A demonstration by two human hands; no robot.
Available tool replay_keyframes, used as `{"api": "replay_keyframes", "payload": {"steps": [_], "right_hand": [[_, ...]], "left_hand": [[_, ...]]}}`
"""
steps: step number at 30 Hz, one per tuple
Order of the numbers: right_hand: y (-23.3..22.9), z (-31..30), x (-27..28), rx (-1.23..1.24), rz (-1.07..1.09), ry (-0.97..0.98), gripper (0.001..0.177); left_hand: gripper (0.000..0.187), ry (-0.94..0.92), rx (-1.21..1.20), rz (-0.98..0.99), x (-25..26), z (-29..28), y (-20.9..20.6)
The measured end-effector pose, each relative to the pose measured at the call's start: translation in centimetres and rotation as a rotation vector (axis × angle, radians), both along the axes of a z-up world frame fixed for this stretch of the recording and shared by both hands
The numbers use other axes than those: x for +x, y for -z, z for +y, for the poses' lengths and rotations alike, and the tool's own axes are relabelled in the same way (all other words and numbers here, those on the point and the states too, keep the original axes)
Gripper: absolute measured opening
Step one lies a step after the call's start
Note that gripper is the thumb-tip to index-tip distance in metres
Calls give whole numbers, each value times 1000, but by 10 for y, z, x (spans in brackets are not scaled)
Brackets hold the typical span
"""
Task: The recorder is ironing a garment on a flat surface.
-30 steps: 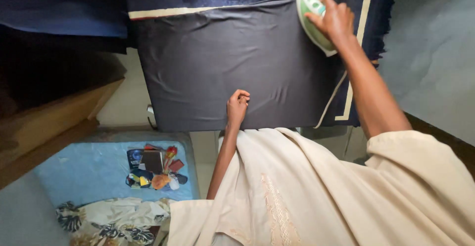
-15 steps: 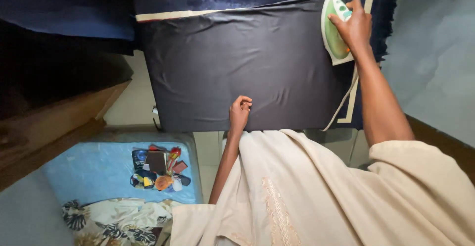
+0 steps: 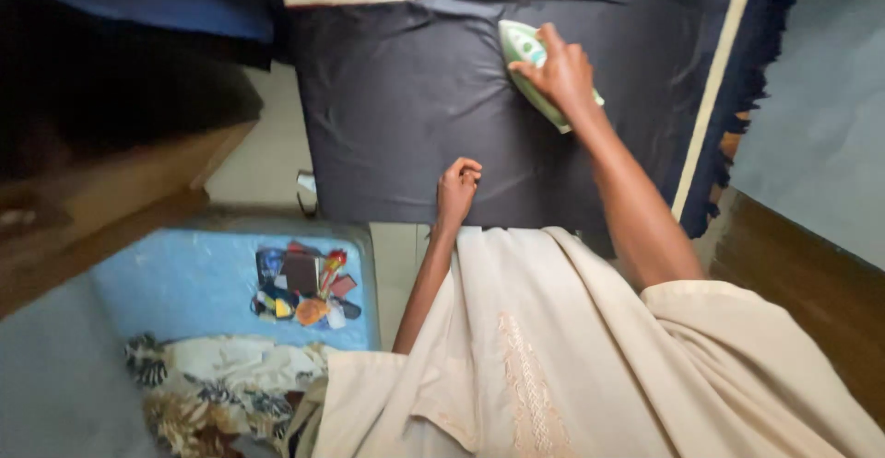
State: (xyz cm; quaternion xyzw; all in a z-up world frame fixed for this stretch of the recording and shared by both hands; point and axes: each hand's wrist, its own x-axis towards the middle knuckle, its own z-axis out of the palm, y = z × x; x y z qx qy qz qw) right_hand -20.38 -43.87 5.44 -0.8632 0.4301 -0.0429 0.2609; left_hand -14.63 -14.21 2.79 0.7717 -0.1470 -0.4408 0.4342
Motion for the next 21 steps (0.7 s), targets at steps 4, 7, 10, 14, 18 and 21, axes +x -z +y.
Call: {"api": "replay_keyframes", "payload": {"steps": [4,7,10,14,18,21], "right_hand": [[-13,72,24,91,35,-153,75],[-18,126,3,131,105,-302,73],[-33,174,-39,175,233,-457,65],[-42,196,-112,202,418,-673,69],[-46,176,-165,129,440,-608,71],[-53,153,-185,52,547,-446,70]], "left_hand": [[18,13,-58,-58,13,15,8],[15,34,-25,-169,21,42,22],[15,35,116,-126,27,67,26],[17,18,208,95,32,99,49],[20,38,128,136,32,111,58],[20,-14,92,163,26,115,47]]}}
